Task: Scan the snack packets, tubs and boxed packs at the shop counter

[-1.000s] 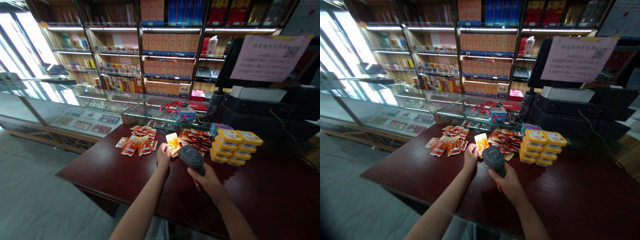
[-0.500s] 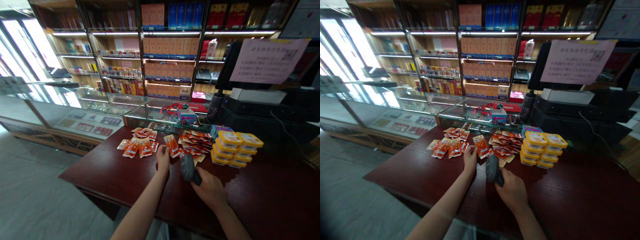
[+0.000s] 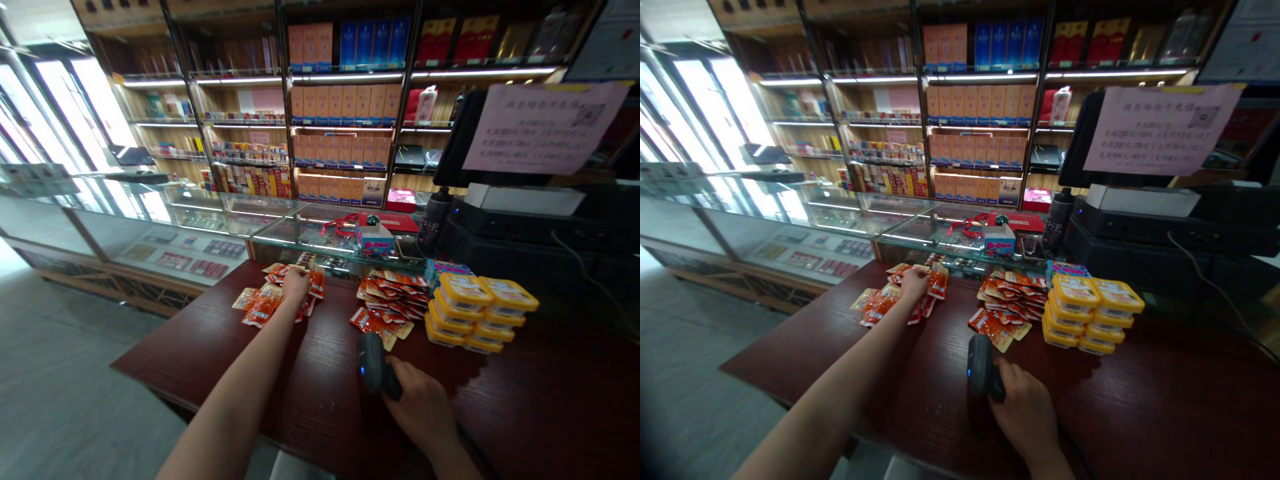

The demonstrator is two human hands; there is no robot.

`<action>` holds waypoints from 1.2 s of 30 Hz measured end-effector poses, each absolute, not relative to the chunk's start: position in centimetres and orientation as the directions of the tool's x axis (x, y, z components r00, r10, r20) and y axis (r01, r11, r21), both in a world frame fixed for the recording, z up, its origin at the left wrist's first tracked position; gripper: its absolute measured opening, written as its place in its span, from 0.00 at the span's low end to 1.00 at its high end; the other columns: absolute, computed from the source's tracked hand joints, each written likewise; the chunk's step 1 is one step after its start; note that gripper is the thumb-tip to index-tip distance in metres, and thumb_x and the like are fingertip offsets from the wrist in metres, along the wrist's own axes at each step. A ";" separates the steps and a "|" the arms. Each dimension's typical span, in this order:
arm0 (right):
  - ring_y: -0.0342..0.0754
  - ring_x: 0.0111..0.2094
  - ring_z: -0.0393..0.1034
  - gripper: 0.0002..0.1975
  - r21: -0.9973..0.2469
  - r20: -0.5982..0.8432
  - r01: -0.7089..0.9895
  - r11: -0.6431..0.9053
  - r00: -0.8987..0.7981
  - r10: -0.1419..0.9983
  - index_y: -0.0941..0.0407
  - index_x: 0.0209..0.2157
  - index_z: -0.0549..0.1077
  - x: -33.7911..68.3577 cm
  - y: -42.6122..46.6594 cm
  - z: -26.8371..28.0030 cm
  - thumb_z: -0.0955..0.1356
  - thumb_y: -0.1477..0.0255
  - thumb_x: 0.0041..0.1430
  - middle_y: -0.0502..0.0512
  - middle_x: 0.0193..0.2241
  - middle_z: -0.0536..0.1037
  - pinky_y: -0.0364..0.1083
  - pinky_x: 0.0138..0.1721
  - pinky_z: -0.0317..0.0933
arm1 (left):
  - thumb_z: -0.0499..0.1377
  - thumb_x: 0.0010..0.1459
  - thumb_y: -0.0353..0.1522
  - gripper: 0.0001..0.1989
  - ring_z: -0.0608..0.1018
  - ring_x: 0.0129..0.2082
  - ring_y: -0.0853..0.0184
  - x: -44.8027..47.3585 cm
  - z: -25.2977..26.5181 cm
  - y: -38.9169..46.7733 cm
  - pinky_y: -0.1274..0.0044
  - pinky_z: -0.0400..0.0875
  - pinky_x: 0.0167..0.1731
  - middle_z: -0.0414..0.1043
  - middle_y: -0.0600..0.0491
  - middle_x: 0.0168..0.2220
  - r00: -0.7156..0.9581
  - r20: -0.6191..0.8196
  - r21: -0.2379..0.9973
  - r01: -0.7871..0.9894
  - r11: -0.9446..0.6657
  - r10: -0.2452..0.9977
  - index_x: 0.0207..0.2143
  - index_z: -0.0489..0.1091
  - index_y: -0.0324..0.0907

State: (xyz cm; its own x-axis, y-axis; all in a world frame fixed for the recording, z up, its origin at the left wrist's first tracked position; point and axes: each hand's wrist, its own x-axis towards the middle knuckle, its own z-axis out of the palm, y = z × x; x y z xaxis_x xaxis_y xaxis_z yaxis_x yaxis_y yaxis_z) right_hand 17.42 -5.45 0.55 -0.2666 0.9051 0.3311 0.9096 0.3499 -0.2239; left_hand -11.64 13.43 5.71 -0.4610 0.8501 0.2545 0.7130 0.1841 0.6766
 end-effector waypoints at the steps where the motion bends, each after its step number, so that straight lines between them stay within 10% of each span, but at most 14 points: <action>1: 0.49 0.38 0.73 0.19 -0.232 0.332 0.908 0.349 -0.264 0.906 0.53 0.48 0.68 17.4 -5.4 0.5 0.64 0.74 0.53 0.55 0.39 0.77 0.45 0.36 0.60 | 0.57 0.51 0.29 0.08 0.77 0.36 0.58 -12.1 5.8 13.9 0.73 0.66 0.35 0.77 0.44 0.33 -0.434 0.253 0.637 0.747 0.189 0.865 0.30 0.76 0.39; 13: 0.50 0.39 0.72 0.19 -0.245 0.330 0.900 0.360 -0.272 0.904 0.53 0.48 0.68 17.7 -5.3 0.0 0.65 0.74 0.53 0.54 0.39 0.77 0.45 0.37 0.60 | 0.57 0.56 0.36 0.10 0.68 0.52 0.55 -9.3 3.1 10.3 0.59 0.47 0.58 0.73 0.48 0.46 0.098 0.341 0.203 0.964 -0.175 0.935 0.40 0.74 0.50; 20: 0.48 0.35 0.73 0.17 -0.257 0.367 0.898 0.358 -0.252 0.895 0.53 0.47 0.68 17.7 -5.3 0.4 0.66 0.72 0.54 0.51 0.35 0.77 0.45 0.34 0.60 | 0.57 0.56 0.36 0.07 0.63 0.57 0.52 -9.0 3.0 9.4 0.55 0.42 0.58 0.71 0.48 0.49 0.062 0.292 0.217 0.968 -0.129 0.954 0.33 0.74 0.47; 26: 0.48 0.35 0.73 0.16 -0.268 0.394 0.908 0.321 -0.201 0.897 0.53 0.46 0.69 17.9 -5.4 1.0 0.66 0.73 0.53 0.52 0.35 0.78 0.45 0.35 0.60 | 0.55 0.55 0.31 0.09 0.70 0.47 0.56 -5.3 3.2 7.5 0.67 0.60 0.50 0.72 0.43 0.42 0.040 0.340 0.353 0.921 -0.167 0.940 0.38 0.73 0.43; 36: 0.52 0.33 0.75 0.18 -0.300 0.445 0.953 -0.030 0.168 0.880 0.55 0.48 0.70 19.1 -5.9 2.7 0.65 0.64 0.56 0.58 0.39 0.79 0.46 0.30 0.60 | 0.63 0.44 0.48 0.24 0.67 0.48 0.50 2.5 0.9 3.7 0.66 0.61 0.46 0.66 0.41 0.45 -0.181 0.299 0.464 0.886 0.023 0.937 0.38 0.71 0.41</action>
